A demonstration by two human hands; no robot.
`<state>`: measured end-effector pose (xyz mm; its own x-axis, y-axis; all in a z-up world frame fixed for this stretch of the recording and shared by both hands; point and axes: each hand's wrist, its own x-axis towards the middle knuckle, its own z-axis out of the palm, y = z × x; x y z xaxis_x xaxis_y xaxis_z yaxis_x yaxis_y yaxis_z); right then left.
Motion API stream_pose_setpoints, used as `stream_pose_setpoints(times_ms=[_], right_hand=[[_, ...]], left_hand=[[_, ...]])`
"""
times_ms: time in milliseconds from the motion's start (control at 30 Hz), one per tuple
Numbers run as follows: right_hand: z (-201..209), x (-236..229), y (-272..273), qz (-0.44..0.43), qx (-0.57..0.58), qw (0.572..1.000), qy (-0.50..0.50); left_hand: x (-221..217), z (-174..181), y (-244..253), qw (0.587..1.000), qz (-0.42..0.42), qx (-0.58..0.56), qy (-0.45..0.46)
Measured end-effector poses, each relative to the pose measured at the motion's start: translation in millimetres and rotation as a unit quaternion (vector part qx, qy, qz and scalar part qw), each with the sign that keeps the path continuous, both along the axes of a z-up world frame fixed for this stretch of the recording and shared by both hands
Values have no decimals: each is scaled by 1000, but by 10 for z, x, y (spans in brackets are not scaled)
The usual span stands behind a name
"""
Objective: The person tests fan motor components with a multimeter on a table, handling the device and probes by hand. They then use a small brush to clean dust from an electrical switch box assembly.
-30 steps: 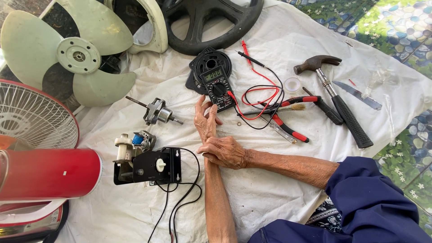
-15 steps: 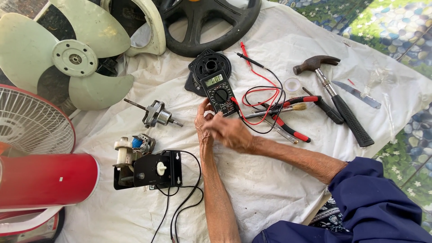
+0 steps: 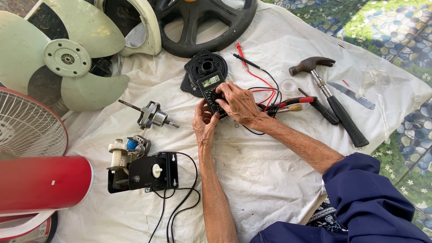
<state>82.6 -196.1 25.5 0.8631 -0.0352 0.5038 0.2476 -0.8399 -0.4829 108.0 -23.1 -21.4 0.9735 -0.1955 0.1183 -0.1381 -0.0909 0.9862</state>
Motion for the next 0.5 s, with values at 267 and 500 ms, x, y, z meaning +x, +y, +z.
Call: stream_pose_setpoints(times_ms=[267,500], right_hand=[[382,61,-310,56,247,967,-11],[276,107,-349,36,266,963,-6]], left_hand=[[30,-75,13,1000,-4,-11,-7],[-10,-6,9,1000,-7,-11,-8]])
